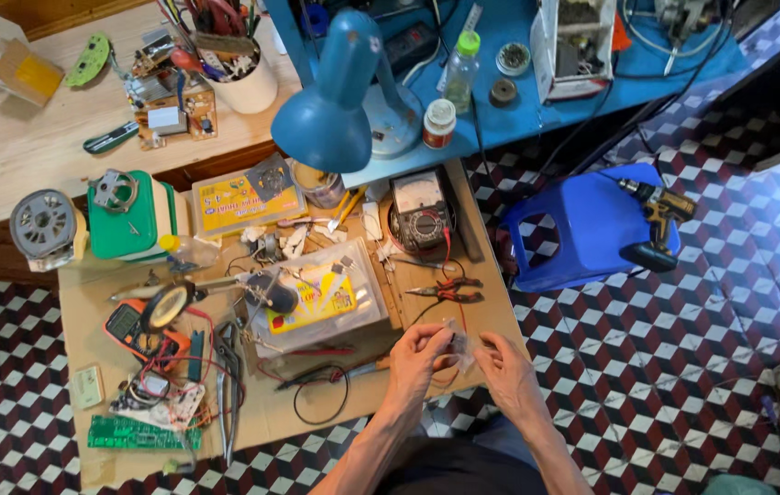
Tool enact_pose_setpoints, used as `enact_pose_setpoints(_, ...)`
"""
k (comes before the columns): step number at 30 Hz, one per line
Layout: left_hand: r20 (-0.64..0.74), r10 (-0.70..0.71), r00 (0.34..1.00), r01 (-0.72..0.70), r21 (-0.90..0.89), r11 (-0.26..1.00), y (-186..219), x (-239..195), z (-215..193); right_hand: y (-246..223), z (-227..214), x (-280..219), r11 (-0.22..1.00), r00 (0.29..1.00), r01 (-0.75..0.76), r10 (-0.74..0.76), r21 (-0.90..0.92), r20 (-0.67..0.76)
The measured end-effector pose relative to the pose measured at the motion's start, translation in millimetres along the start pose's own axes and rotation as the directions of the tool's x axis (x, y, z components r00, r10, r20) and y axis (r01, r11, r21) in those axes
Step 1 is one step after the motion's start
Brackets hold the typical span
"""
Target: The person uses pliers to strip the insulation from small wires and then uses a multimeter to test the electrical continuity of the components. The person handles several small electronic parts and wires on a cluttered workbench.
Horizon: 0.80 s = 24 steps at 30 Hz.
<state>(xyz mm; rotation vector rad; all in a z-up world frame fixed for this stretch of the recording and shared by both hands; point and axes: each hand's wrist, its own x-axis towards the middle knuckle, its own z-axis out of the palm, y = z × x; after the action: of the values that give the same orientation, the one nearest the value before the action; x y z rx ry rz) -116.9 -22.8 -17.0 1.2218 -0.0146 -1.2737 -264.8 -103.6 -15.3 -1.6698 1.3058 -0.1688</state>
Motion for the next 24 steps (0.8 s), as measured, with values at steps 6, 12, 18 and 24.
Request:
enact_pose_setpoints(6,-0.001,-0.12,0.993,0.12,-0.052,0.991,-66.0,-20.3,81.9,63.6,-46.8,-39.2,0.981,0.995,-0.096,0.093,0.171,0.024)
enact_pose_setpoints(12,0.039,-0.114,0.993,0.12,-0.253,0.96,-98.9,-47.6,102.8,108.8,-109.6,-85.5,0.971,0.979,-0.183,0.167,0.154,0.113)
enact_pose_setpoints(18,-0.092,0.04,0.995,-0.059,-0.214,0.975,-97.4,-93.5,70.2,71.4,-126.2,-98.0,0.982,0.983,0.095,-0.119,0.164,0.142)
enact_pose_setpoints(24,-0.269,0.198,0.943,-0.2,0.021,0.98,-78.0,-147.4,33.4,-3.8,-89.6,-99.2,0.879,0.757,0.449,-0.47,0.161,0.453)
